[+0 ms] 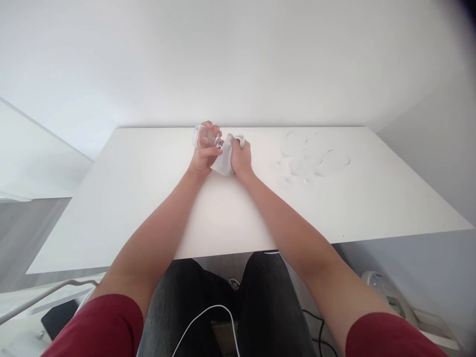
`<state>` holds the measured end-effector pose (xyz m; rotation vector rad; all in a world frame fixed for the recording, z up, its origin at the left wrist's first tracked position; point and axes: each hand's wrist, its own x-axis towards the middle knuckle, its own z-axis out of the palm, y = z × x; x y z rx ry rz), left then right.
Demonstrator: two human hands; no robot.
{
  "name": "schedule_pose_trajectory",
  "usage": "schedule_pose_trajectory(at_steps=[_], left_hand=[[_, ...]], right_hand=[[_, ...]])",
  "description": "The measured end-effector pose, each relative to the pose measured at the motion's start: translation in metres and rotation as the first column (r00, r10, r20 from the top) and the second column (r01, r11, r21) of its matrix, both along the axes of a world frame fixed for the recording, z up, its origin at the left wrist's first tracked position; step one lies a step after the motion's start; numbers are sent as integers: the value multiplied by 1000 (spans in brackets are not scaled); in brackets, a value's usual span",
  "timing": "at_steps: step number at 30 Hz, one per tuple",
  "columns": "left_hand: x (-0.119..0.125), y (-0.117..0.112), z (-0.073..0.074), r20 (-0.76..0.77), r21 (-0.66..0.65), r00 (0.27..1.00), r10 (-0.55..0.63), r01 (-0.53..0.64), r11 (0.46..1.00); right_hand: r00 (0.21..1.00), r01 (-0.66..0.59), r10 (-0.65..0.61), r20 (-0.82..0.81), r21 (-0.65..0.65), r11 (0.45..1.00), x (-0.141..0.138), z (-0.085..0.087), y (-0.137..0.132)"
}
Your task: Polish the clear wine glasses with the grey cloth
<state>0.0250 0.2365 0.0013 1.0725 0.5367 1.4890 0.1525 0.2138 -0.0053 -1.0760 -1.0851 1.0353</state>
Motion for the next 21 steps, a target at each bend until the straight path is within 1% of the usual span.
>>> schedule_pose_trajectory(at_steps=[1, 3, 8, 11, 14, 16, 18, 19, 20, 21], left_hand=[[1, 0, 1, 10, -7, 1000, 15, -15, 1000], [2, -1, 2, 21, -9, 1000, 21, -21, 1000], [3, -2, 5, 24, 0, 1000, 4, -4, 1000], [5, -4, 6, 45, -20, 999, 10, -9, 1000], [6, -5, 7, 46, -1, 999, -11, 11, 1000], [4, -4, 7, 76, 24, 997, -33, 31, 999], [2, -2, 6, 141, 25, 990, -28, 25, 999], [1, 0, 6, 175, 14, 984, -14, 12, 1000], [-1, 1, 6, 203, -6, 979, 7, -6, 1000], [-2, 2, 5, 221, -30, 975, 31, -25, 999]], right_hand=[[995, 78, -81, 57, 46, 996, 1, 1, -2], [969, 176, -191, 158, 102, 979, 2, 3, -5], [878, 230, -273, 394, 154, 961, 4, 5, -10], [834, 265, -337, 438, 220, 939, 3, 7, -13], [846, 300, -377, 377, 247, 921, 3, 7, -15], [839, 394, -449, 307, 224, 891, 6, 6, -13], [800, 515, -536, 269, 150, 844, 10, 4, -11], [788, 540, -547, 281, 109, 834, 12, 3, -10], [788, 534, -528, 318, 76, 842, 13, 2, -9], [793, 499, -480, 375, 52, 865, 13, 2, -8]])
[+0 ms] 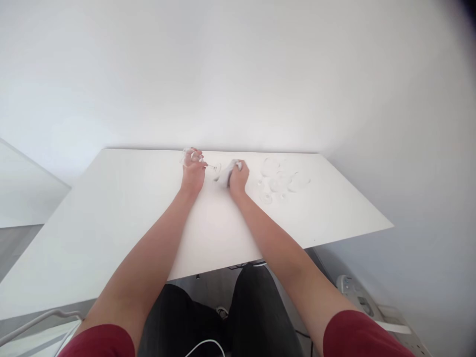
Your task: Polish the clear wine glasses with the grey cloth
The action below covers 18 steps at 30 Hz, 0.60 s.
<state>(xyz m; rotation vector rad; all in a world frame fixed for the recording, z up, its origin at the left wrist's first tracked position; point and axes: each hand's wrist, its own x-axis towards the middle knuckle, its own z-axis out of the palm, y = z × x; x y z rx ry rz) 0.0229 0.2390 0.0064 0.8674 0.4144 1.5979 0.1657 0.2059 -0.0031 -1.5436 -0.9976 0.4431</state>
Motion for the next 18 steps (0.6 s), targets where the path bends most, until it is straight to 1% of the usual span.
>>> schedule_pose_trajectory(at_steps=[2, 3, 5, 7, 10, 13, 15, 17, 18], left_hand=[[-1, 3, -2, 18, -61, 999, 41, -40, 997], [-1, 4, -4, 26, -92, 998, 64, -61, 994], [0, 7, -8, 42, -146, 994, 104, -97, 984], [1, 8, -10, 41, -166, 991, 129, -120, 979], [4, 7, -9, -6, -136, 988, 152, -151, 979], [7, 2, -4, -45, -101, 986, 159, -163, 981], [9, -4, 0, -88, -48, 991, 97, -102, 994], [10, -10, 3, -169, 28, 985, -23, 28, 999], [10, -12, 4, -220, 57, 972, -88, 102, 993]], right_hand=[[986, -103, 117, 120, -116, 988, -2, 1, 2], [971, -134, 165, 173, -178, 975, -3, 2, 2], [945, -138, 211, 250, -280, 950, -6, 5, 3], [914, -128, 244, 323, -341, 931, -9, 7, -1], [824, -104, 299, 482, -389, 915, -14, 7, -21], [720, -57, 329, 611, -420, 906, -19, 7, -58], [639, -82, 372, 674, -421, 903, -23, 8, -83], [553, -139, 429, 715, -428, 893, -26, 10, -102], [525, -157, 450, 723, -437, 885, -27, 12, -107]])
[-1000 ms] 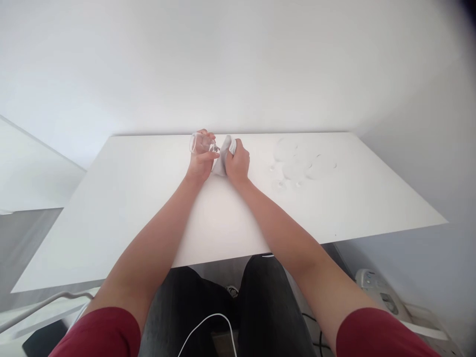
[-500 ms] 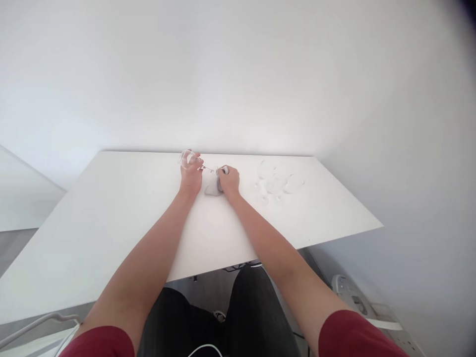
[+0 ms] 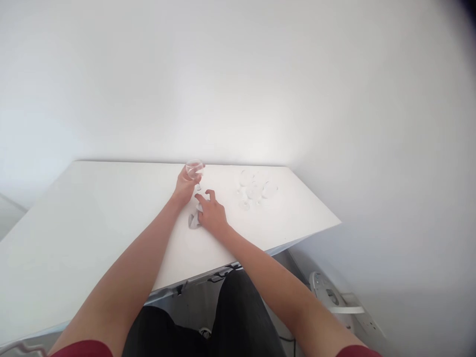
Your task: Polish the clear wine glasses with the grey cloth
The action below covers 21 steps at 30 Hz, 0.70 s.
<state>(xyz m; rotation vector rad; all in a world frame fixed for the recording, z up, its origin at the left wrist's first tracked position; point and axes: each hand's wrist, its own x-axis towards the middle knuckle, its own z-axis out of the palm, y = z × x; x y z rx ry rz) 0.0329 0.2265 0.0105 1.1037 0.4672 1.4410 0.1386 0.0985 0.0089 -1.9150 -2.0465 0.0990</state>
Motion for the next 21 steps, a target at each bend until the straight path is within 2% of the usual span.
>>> schedule_pose_trajectory(at_steps=[2, 8, 15, 19, 21], left_hand=[[0, -4, 2, -80, 30, 991, -104, 107, 994], [-1, -6, 1, -149, 56, 969, -194, 205, 977], [-4, -8, -2, -405, 77, 862, -305, 365, 928], [-4, -4, -5, -414, 71, 846, -334, 396, 915], [-3, -3, -6, -403, 95, 833, -379, 450, 888]], right_hand=[[1000, -10, 10, 21, -18, 1000, -2, 3, -5], [997, 55, -55, 58, 0, 998, -5, 3, -4], [984, 43, -30, 177, -65, 997, -6, 1, -3], [975, 59, -41, 216, -79, 995, -8, 1, -4], [974, 69, -48, 223, -88, 994, -7, 1, -9]])
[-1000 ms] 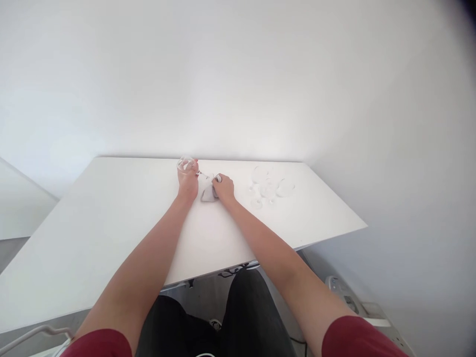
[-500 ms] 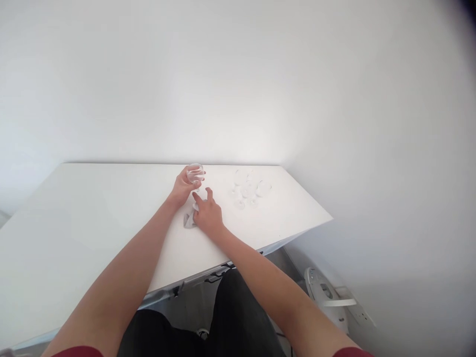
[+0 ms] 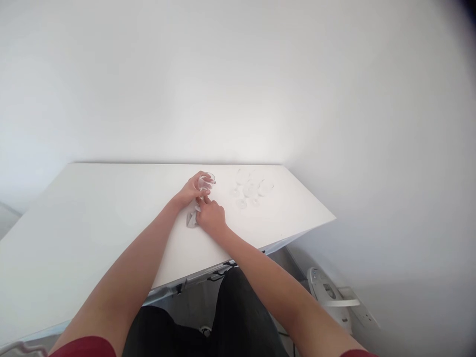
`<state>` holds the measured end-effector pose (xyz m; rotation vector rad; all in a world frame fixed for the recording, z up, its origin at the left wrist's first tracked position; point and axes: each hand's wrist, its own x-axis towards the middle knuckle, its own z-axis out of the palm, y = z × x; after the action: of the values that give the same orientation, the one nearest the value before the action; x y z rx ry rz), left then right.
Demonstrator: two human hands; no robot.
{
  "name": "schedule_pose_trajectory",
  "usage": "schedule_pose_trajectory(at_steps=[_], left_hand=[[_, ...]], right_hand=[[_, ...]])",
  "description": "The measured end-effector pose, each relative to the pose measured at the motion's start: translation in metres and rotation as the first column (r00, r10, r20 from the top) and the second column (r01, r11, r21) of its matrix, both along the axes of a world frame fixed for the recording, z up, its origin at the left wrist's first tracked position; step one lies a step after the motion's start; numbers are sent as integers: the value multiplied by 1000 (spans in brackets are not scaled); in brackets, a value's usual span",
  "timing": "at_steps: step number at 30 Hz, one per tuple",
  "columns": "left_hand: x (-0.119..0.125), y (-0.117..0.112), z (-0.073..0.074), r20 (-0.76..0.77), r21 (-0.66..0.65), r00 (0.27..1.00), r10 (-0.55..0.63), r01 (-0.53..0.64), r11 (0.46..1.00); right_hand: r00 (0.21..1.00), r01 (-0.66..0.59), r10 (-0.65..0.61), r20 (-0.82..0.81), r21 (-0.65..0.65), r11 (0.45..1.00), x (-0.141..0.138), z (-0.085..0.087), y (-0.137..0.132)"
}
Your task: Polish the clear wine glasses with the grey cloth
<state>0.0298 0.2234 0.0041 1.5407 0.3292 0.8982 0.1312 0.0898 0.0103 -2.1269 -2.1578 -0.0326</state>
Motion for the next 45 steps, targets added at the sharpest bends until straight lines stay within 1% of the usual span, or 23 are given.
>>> schedule_pose_trajectory(at_steps=[3, 5, 6, 8, 11, 13, 15, 17, 18, 21, 23, 26, 29, 32, 35, 37, 38, 39, 41, 42, 43, 44, 45], left_hand=[[-1, -1, 1, 18, 11, 987, -157, 157, 987], [-2, -3, 2, 24, -22, 967, -255, 255, 967], [-3, -4, 1, 30, -48, 957, -289, 290, 956], [-4, -4, 0, 44, -101, 947, -319, 322, 941], [-1, -2, -3, 43, -192, 959, -280, 283, 940], [2, -1, -4, 23, -266, 978, -206, 205, 942], [4, -2, -3, -23, -312, 993, -114, 101, 945], [5, -5, -1, -83, -286, 995, -61, 35, 958], [4, -7, 1, -118, -247, 991, -60, 30, 968], [1, -13, 6, -254, -118, 961, -108, 80, 990], [0, -16, 7, -324, -68, 940, -108, 91, 994], [0, -17, 7, -351, -44, 931, -96, 86, 995], [-1, -17, 4, -378, -22, 923, -72, 68, 997], [-5, -18, 0, -402, 5, 915, -18, 21, 1000], [-8, -19, -3, -475, 82, 879, 38, 1, 997], [-6, -20, -6, -551, 161, 825, 128, -45, 986], [-4, -22, -7, -600, 244, 768, 225, -92, 965], [-1, -24, -8, -641, 357, 691, 334, -116, 927], [5, -33, -9, -633, 458, 636, 442, -153, 876], [8, -39, -10, -612, 523, 613, 500, -160, 837], [11, -46, -10, -578, 650, 549, 604, -138, 748], [12, -53, -11, -554, 732, 461, 693, -126, 669], [13, -60, -12, -555, 765, 368, 746, -128, 632]], right_hand=[[1000, -1, 1, -4, -20, 1000, 7, 0, -14], [1000, -4, 4, -8, -34, 999, 18, 0, -29], [1000, -5, 5, -9, -41, 999, 25, 0, -38], [1000, -7, 7, -9, -54, 998, 42, 0, -56], [1000, 0, -1, -15, -78, 997, 69, -3, -81], [1000, 8, -10, -27, -78, 997, 89, -7, -95], [999, 21, -24, -46, -67, 998, 111, -12, -106], [997, 49, -52, -65, -50, 998, 136, -17, -114], [995, 67, -70, -71, -41, 997, 149, -19, -117], [990, 124, -124, -72, -14, 992, 182, -25, -121], [984, 164, -163, -71, 10, 986, 195, -28, -121], [978, 194, -191, -83, 29, 981, 199, -29, -120], [974, 205, -200, -103, 34, 978, 192, -26, -118], [964, 239, -234, -123, 32, 970, 184, -23, -116], [959, 253, -248, -134, 21, 967, 179, -20, -114], [960, 248, -243, -137, 22, 968, 178, -20, -112], [962, 241, -236, -139, 25, 970, 177, -20, -112], [963, 235, -228, -143, 30, 972, 177, -19, -112], [965, 224, -216, -149, 39, 974, 177, -18, -113], [965, 223, -214, -151, 40, 974, 177, -17, -113], [964, 223, -215, -154, 40, 974, 177, -17, -114], [963, 226, -217, -159, 39, 973, 177, -16, -115], [962, 227, -218, -167, 38, 973, 177, -16, -115]])
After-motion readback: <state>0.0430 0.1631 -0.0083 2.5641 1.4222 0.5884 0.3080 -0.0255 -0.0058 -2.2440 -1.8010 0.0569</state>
